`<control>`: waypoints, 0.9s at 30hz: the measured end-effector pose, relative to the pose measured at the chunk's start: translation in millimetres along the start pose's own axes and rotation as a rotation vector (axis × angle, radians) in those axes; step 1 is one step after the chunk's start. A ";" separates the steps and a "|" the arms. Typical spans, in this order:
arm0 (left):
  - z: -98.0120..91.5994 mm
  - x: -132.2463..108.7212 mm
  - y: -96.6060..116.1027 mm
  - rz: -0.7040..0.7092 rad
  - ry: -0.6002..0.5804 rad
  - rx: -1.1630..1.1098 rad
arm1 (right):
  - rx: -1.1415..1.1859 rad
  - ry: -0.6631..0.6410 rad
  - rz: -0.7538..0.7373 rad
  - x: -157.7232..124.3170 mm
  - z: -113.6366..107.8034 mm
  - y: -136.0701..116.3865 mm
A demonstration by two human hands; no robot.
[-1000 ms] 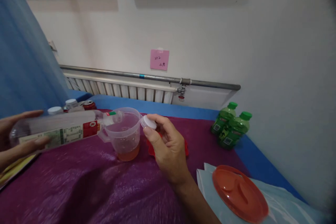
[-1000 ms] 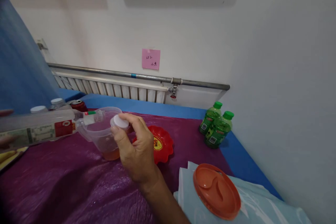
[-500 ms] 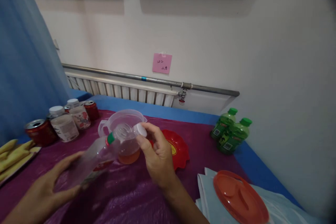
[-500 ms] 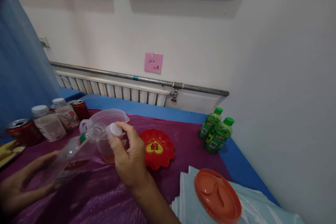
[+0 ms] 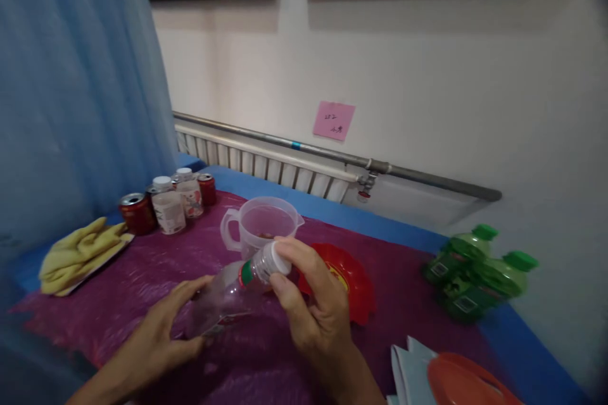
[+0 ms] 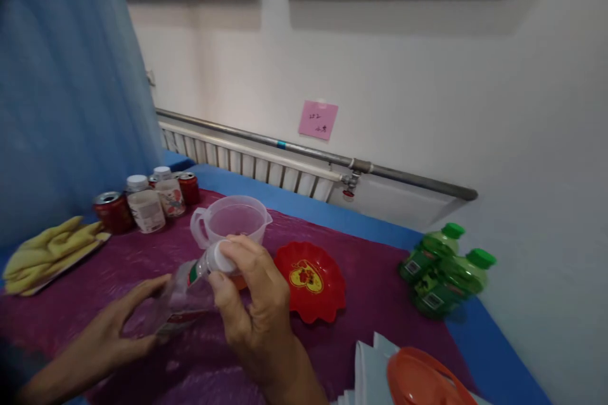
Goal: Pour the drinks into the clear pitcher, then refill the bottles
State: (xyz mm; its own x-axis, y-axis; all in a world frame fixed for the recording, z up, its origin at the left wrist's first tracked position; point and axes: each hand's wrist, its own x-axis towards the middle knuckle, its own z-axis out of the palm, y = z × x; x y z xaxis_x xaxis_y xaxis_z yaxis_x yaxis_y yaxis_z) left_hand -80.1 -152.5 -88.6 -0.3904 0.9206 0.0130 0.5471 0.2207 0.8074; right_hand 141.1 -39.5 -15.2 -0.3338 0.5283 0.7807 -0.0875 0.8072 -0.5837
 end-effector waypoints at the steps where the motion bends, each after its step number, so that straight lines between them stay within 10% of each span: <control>1: -1.5 -0.5 1.6 -0.004 -0.018 -0.029 | -0.027 -0.025 -0.030 0.5 -1.1 -2.1; 18: -2.9 -5.3 -44.2 -0.113 -0.270 -0.078 | 0.041 -0.122 -0.039 1.7 2.3 -4.5; 27: 1.7 -5.9 -43.0 -0.114 -0.191 -0.204 | -0.022 -0.146 -0.028 -7.3 9.5 -0.1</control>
State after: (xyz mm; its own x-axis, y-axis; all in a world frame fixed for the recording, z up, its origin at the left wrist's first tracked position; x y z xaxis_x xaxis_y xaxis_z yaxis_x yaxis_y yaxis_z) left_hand -100.1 -166.9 -124.4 -0.2843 0.9417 -0.1801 0.3405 0.2748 0.8992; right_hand 134.6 -45.9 -23.0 -0.4644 0.4628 0.7551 -0.0789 0.8276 -0.5557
